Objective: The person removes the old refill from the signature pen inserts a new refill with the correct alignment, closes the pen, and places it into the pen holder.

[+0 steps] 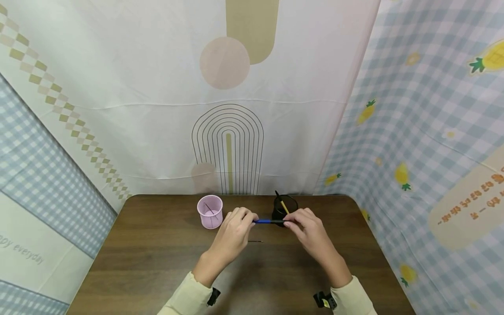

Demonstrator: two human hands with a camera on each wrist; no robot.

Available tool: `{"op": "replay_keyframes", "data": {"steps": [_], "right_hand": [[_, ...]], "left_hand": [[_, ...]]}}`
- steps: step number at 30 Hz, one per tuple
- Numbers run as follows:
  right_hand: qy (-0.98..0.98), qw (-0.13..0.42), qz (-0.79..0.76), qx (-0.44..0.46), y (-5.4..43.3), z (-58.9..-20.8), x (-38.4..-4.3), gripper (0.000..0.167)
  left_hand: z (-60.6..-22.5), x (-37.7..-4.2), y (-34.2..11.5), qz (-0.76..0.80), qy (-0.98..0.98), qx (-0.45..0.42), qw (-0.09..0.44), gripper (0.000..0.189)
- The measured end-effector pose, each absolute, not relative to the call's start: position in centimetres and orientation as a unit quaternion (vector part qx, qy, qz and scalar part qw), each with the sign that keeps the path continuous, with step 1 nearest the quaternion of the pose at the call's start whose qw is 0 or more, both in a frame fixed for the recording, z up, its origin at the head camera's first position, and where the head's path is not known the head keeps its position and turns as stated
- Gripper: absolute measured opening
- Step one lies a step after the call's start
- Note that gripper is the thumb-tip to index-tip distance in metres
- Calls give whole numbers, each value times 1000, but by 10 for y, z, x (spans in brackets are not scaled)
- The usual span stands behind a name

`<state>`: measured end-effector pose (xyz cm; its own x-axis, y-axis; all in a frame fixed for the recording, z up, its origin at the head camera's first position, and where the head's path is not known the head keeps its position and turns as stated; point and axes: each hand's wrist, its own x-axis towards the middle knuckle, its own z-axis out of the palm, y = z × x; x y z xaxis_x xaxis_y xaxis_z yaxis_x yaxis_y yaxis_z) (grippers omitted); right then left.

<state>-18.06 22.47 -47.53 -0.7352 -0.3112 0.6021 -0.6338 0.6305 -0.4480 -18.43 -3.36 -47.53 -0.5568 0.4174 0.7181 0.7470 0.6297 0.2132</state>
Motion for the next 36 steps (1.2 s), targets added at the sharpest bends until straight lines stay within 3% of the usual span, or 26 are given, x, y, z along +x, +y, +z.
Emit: {"op": "replay_keyframes", "data": {"steps": [9, 21, 36], "right_hand": [[-880, 229, 326, 257, 224, -475, -179, 11], [-874, 245, 319, 272, 226, -473, -179, 25], [-873, 256, 317, 268, 225, -475, -181, 20]], "left_hand": [[-476, -185, -33, -255, -844, -344, 323, 13], [-478, -187, -33, -258, -846, -340, 320, 14], [-477, -187, -33, -269, -843, -344, 314, 14]]}}
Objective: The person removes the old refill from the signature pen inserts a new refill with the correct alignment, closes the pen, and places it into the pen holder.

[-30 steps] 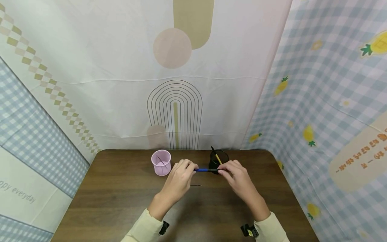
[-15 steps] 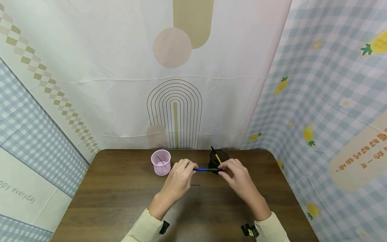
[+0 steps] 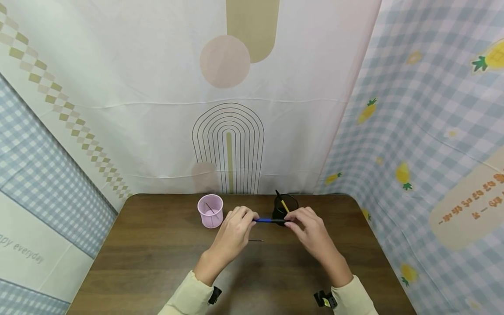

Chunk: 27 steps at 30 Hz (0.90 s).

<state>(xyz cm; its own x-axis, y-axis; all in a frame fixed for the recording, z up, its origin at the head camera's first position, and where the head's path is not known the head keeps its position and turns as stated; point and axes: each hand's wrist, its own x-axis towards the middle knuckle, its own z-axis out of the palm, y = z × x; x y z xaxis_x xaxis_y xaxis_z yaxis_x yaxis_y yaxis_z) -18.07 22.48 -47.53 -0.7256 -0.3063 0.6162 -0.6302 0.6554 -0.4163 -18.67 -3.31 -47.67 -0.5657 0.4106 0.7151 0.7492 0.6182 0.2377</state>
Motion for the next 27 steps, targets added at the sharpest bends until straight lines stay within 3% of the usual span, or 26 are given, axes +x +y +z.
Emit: {"op": "replay_keyframes", "data": {"steps": [17, 27], "right_hand": [[-888, 228, 310, 252, 224, -477, -178, 10], [-881, 232, 315, 265, 224, -476, -178, 27]], "left_hand": [[-475, -185, -33, -271, -845, -345, 307, 13], [-476, -186, -33, -277, -840, -347, 313, 15]]}}
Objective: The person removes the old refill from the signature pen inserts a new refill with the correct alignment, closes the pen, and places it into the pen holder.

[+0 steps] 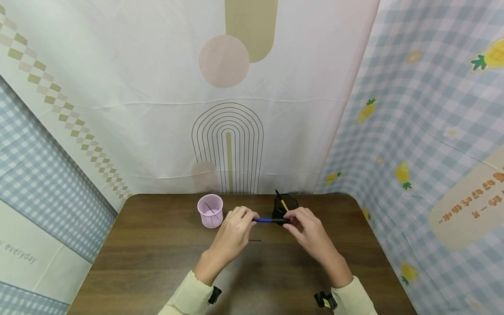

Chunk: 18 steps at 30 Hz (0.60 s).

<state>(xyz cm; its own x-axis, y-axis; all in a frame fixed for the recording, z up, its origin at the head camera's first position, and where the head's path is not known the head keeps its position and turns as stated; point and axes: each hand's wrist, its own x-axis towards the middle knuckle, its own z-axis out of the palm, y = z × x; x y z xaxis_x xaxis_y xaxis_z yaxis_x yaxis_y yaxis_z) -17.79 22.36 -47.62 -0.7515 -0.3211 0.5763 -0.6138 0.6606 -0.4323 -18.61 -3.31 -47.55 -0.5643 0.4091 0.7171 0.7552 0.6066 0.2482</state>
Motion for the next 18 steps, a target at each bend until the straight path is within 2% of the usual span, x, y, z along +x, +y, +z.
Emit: {"op": "replay_keyframes", "data": {"steps": [8, 18], "right_hand": [[-864, 265, 318, 285, 224, -476, -179, 27], [-867, 262, 316, 282, 223, -477, -179, 23]], "left_hand": [[-476, -186, -34, -266, -845, -354, 301, 16], [-475, -186, -35, -259, -842, -359, 308, 13]]}}
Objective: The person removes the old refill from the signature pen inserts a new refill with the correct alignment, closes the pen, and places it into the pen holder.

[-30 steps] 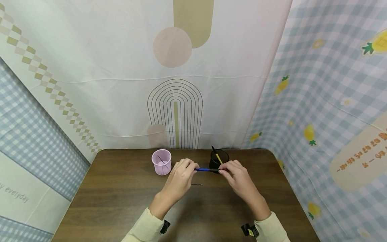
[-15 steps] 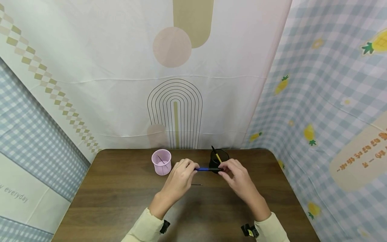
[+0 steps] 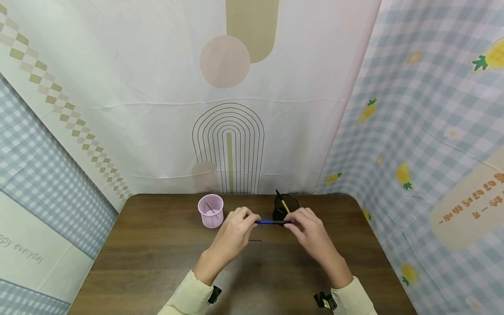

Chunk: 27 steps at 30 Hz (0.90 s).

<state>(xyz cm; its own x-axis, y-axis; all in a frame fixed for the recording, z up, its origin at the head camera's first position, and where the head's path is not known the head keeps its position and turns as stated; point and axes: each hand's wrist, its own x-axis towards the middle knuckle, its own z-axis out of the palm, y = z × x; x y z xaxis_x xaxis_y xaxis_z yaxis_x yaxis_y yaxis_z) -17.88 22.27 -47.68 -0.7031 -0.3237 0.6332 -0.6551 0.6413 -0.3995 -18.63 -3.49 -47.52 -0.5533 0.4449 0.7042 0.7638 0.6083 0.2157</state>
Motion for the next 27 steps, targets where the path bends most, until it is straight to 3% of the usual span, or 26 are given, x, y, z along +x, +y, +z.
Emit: {"op": "replay_keyframes", "data": {"steps": [16, 27], "right_hand": [[-872, 248, 322, 272, 226, -480, -179, 19], [-868, 245, 335, 272, 227, -479, -179, 26]], "left_hand": [[-476, -186, -36, -346, -826, -349, 275, 17], [-476, -187, -38, -380, -823, -346, 240, 16]]}}
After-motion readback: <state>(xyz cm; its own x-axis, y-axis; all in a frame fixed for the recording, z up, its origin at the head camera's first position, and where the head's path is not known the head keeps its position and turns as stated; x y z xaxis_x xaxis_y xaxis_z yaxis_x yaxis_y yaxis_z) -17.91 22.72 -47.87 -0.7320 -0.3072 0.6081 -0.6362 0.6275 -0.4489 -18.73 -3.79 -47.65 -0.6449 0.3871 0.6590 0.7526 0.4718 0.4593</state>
